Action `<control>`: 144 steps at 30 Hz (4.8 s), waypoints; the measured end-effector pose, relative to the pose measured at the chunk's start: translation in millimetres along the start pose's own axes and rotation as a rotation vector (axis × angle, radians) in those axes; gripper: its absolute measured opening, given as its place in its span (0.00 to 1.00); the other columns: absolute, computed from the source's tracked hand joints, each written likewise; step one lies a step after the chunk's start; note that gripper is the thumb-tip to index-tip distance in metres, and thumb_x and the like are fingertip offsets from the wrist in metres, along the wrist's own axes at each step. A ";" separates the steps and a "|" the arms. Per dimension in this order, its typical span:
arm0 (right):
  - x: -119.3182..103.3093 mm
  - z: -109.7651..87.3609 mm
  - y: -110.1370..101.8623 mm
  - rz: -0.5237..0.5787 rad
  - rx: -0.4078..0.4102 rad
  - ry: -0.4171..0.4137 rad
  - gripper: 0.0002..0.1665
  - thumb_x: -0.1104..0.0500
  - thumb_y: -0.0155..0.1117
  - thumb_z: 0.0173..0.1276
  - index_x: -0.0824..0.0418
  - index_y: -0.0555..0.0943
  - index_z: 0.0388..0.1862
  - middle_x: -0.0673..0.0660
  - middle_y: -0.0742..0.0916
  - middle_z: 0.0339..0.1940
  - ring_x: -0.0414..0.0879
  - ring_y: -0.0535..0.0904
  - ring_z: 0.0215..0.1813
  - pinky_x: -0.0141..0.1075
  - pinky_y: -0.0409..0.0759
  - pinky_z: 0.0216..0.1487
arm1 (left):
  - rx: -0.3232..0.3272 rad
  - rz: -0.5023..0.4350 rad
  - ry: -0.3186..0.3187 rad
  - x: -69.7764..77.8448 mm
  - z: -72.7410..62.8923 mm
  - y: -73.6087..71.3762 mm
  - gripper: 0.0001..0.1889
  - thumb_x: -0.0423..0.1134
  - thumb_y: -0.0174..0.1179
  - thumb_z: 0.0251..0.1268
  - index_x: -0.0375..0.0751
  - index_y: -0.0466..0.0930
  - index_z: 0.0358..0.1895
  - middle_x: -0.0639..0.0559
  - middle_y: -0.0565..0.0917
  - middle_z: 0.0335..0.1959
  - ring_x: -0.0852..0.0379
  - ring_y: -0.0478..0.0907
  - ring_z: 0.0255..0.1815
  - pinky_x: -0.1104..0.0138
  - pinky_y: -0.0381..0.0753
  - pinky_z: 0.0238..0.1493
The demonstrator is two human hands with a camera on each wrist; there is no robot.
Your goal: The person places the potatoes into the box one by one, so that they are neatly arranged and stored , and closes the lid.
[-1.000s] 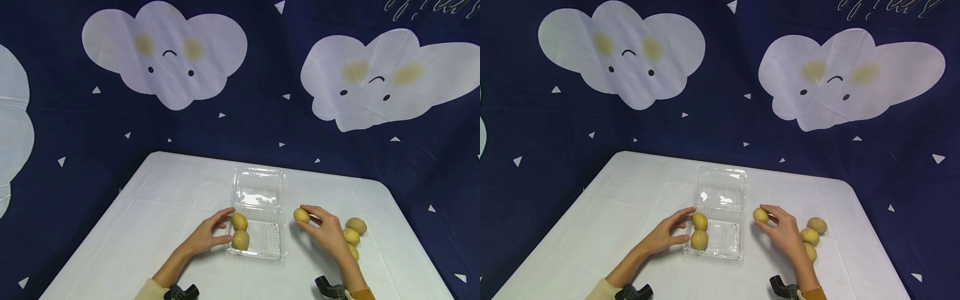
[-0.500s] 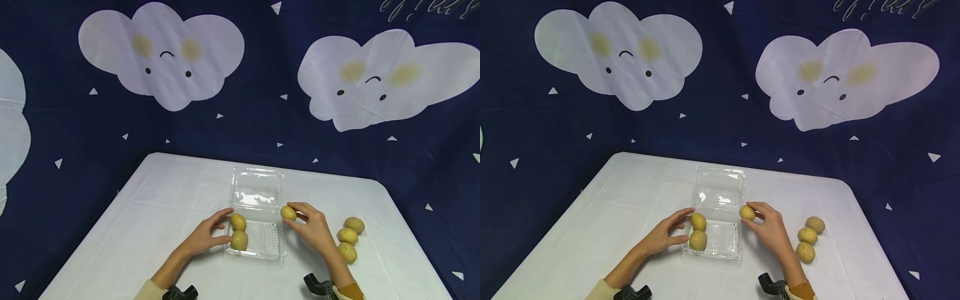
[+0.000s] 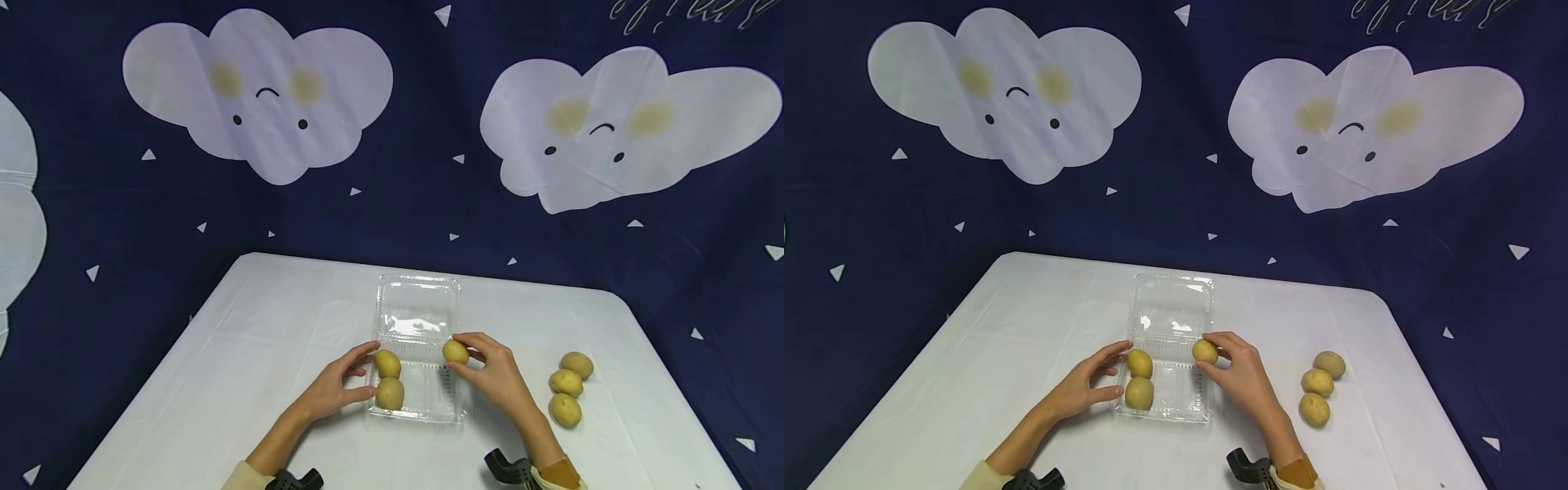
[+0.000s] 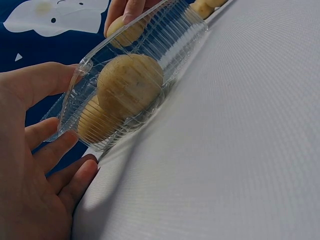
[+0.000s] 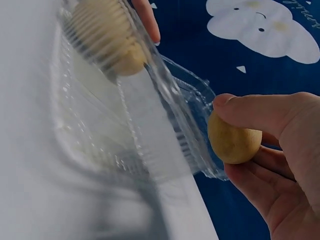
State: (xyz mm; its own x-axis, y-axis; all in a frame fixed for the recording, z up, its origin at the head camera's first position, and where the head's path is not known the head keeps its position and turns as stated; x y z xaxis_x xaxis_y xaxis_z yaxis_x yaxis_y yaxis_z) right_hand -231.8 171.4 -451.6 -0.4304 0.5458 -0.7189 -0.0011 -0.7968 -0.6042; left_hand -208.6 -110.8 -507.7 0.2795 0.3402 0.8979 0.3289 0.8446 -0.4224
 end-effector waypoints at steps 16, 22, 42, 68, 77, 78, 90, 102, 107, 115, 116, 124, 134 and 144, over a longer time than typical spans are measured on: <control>-10.9 2.0 29.2 -0.093 -0.090 -0.042 0.29 0.53 0.76 0.50 0.54 0.81 0.53 0.43 0.84 0.48 0.40 0.84 0.45 0.33 0.85 0.48 | 0.001 0.003 0.008 -1.6 1.1 0.7 0.40 0.48 0.67 0.55 0.60 0.57 0.71 0.61 0.64 0.71 0.52 0.67 0.69 0.59 0.74 0.64; -16.6 4.4 39.3 -0.119 -0.135 -0.071 0.28 0.52 0.76 0.50 0.55 0.82 0.52 0.43 0.85 0.46 0.37 0.83 0.44 0.31 0.84 0.47 | 0.005 0.007 0.000 -1.2 0.9 0.0 0.40 0.49 0.67 0.55 0.61 0.57 0.71 0.61 0.64 0.71 0.53 0.68 0.69 0.60 0.75 0.64; -31.5 8.3 65.7 -0.364 -0.197 -0.164 0.28 0.49 0.76 0.49 0.53 0.82 0.50 0.44 0.85 0.46 0.38 0.81 0.45 0.34 0.83 0.48 | -0.001 0.000 -0.006 0.5 0.1 -0.9 0.41 0.49 0.67 0.54 0.56 0.57 0.72 0.62 0.64 0.71 0.55 0.67 0.69 0.61 0.75 0.64; -28.9 13.2 72.9 -0.386 -0.262 -0.129 0.30 0.45 0.76 0.46 0.53 0.82 0.49 0.47 0.86 0.46 0.41 0.82 0.46 0.37 0.82 0.51 | 0.004 0.009 -0.006 -0.6 0.9 -0.9 0.41 0.49 0.67 0.54 0.55 0.57 0.72 0.62 0.64 0.71 0.55 0.68 0.68 0.60 0.74 0.64; -31.8 11.5 69.7 -0.384 -0.302 -0.129 0.30 0.52 0.77 0.47 0.55 0.82 0.51 0.51 0.86 0.49 0.45 0.82 0.50 0.41 0.81 0.55 | 0.000 -0.012 -0.016 -1.3 0.6 -0.3 0.41 0.50 0.67 0.54 0.55 0.57 0.72 0.62 0.64 0.71 0.55 0.67 0.69 0.58 0.74 0.65; -32.1 11.4 69.7 -0.386 -0.303 -0.131 0.29 0.52 0.77 0.47 0.55 0.82 0.51 0.50 0.86 0.49 0.45 0.82 0.50 0.42 0.81 0.55 | 0.000 -0.011 -0.015 -1.3 0.7 -0.6 0.42 0.50 0.67 0.54 0.55 0.57 0.72 0.62 0.64 0.71 0.55 0.67 0.69 0.58 0.74 0.65; -33.7 10.3 71.8 -0.401 -0.259 -0.152 0.26 0.53 0.77 0.47 0.53 0.82 0.48 0.49 0.86 0.48 0.42 0.82 0.50 0.39 0.82 0.54 | 0.003 -0.004 0.015 0.2 -0.3 -1.3 0.42 0.48 0.67 0.54 0.53 0.57 0.72 0.61 0.64 0.71 0.53 0.68 0.69 0.61 0.75 0.64; -35.5 10.5 59.6 -0.387 -0.186 -0.163 0.29 0.46 0.77 0.46 0.53 0.83 0.48 0.47 0.87 0.47 0.42 0.83 0.47 0.37 0.83 0.50 | 0.002 -0.011 0.023 -1.7 1.9 -0.2 0.41 0.48 0.67 0.55 0.55 0.57 0.72 0.61 0.64 0.71 0.52 0.67 0.69 0.60 0.75 0.64; -32.3 7.9 45.8 -0.319 -0.145 -0.122 0.28 0.44 0.75 0.49 0.51 0.82 0.49 0.43 0.86 0.47 0.42 0.83 0.43 0.34 0.83 0.44 | 0.003 -0.003 0.019 -2.5 1.9 0.5 0.41 0.49 0.67 0.54 0.56 0.57 0.72 0.61 0.64 0.71 0.54 0.67 0.69 0.62 0.75 0.64; -25.2 2.7 21.5 -0.171 -0.008 -0.163 0.20 0.50 0.73 0.55 0.49 0.82 0.48 0.46 0.86 0.44 0.42 0.85 0.42 0.32 0.85 0.44 | 0.005 -0.003 0.016 -2.3 0.9 -0.1 0.41 0.50 0.67 0.54 0.56 0.57 0.71 0.61 0.64 0.71 0.54 0.67 0.69 0.61 0.74 0.64; -24.5 2.2 19.0 -0.164 0.013 -0.182 0.20 0.50 0.73 0.55 0.50 0.82 0.47 0.46 0.87 0.44 0.42 0.85 0.42 0.31 0.86 0.43 | 0.004 -0.002 0.016 -2.2 1.3 -0.2 0.41 0.50 0.67 0.54 0.56 0.57 0.72 0.61 0.64 0.71 0.54 0.67 0.69 0.61 0.74 0.64; -17.6 -1.8 7.9 -0.142 0.057 -0.186 0.19 0.50 0.71 0.58 0.48 0.80 0.49 0.48 0.86 0.44 0.42 0.84 0.42 0.33 0.86 0.43 | 0.003 -0.001 0.010 -4.1 0.9 -1.7 0.41 0.49 0.67 0.54 0.55 0.58 0.72 0.61 0.64 0.71 0.52 0.67 0.69 0.60 0.74 0.64; -12.3 -11.8 -7.0 -0.092 0.140 -0.173 0.22 0.55 0.73 0.56 0.50 0.80 0.50 0.49 0.86 0.43 0.42 0.83 0.41 0.35 0.86 0.41 | 0.002 -0.007 0.022 -2.9 1.8 -0.9 0.41 0.48 0.67 0.54 0.53 0.57 0.72 0.59 0.64 0.72 0.52 0.67 0.70 0.59 0.74 0.65; -3.2 -16.8 -17.9 -0.146 0.174 -0.131 0.21 0.53 0.73 0.55 0.47 0.80 0.49 0.45 0.85 0.44 0.38 0.82 0.42 0.34 0.86 0.41 | -0.008 -0.020 0.013 -1.8 2.3 0.0 0.42 0.48 0.67 0.55 0.51 0.57 0.72 0.58 0.64 0.72 0.52 0.66 0.70 0.60 0.74 0.65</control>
State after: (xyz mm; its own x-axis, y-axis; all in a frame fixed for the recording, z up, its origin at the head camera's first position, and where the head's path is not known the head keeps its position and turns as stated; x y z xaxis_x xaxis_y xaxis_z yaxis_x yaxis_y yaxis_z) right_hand -215.2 188.3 -444.3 -0.5276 0.6288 -0.5711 -0.2216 -0.7509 -0.6221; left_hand -211.1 -110.5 -509.1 0.2846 0.3175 0.9046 0.3418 0.8480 -0.4051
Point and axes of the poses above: each hand's wrist, its own z-axis towards the middle knuckle, its own y-axis out of the palm, x = y × z, the point moved 5 cm from there along z, towards the middle knuckle
